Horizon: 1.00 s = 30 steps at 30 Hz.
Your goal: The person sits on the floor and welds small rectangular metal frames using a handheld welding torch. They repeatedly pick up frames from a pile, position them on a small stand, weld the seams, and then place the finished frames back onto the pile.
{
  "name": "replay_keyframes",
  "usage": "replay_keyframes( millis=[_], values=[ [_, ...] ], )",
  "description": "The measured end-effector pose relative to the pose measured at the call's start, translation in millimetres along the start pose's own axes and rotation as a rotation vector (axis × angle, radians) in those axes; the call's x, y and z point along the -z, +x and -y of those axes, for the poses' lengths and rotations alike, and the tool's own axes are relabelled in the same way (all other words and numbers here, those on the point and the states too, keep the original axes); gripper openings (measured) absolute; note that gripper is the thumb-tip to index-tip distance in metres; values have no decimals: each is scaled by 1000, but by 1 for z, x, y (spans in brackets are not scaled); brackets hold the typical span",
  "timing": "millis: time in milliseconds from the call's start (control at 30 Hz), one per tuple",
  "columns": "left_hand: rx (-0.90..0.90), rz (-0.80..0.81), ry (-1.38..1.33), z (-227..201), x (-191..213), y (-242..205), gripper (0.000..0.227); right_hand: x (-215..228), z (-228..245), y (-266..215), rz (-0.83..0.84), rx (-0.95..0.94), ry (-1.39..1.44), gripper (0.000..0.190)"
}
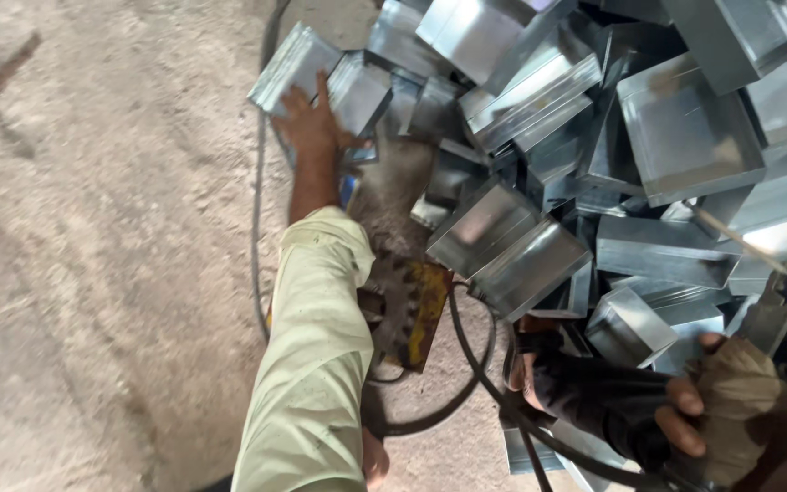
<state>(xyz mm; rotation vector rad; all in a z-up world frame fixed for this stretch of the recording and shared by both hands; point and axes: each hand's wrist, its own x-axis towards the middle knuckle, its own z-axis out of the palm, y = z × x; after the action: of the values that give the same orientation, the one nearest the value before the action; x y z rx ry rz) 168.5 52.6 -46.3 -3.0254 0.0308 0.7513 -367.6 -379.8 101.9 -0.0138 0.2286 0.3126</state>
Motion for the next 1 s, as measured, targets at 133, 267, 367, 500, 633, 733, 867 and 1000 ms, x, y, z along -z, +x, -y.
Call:
replay_keyframes(
  millis=[133, 267, 367, 500, 633, 733, 867, 1000],
  values=[
    [15, -15, -50, 9, -39, 17, 151, 4, 7, -2, 86, -42, -48, 89],
    [-14, -31, -195, 17, -36, 18, 140, -105, -45, 31, -372, 315, -217, 81],
    [36, 9, -460, 13, -3, -9, 127, -183, -98, 79, -819, 676, -712, 79],
    [-127, -141, -670, -22, 45, -89, 135, -230, -107, 100, -822, 729, -741, 76],
    [-305, -356, -725, -90, 39, -200, 132, -229, -109, 97, -702, 720, -690, 72],
    [-309, -189, -578, -146, -3, -262, 134, -222, -110, 97, -627, 701, -635, 63],
    [-479, -239, -516, -202, -84, -313, 139, -211, -117, 93, -505, 678, -511, 57],
    [-503, -161, -346, -202, -123, -339, 135, -212, -128, 92, -516, 591, -579, 63]
  ],
)
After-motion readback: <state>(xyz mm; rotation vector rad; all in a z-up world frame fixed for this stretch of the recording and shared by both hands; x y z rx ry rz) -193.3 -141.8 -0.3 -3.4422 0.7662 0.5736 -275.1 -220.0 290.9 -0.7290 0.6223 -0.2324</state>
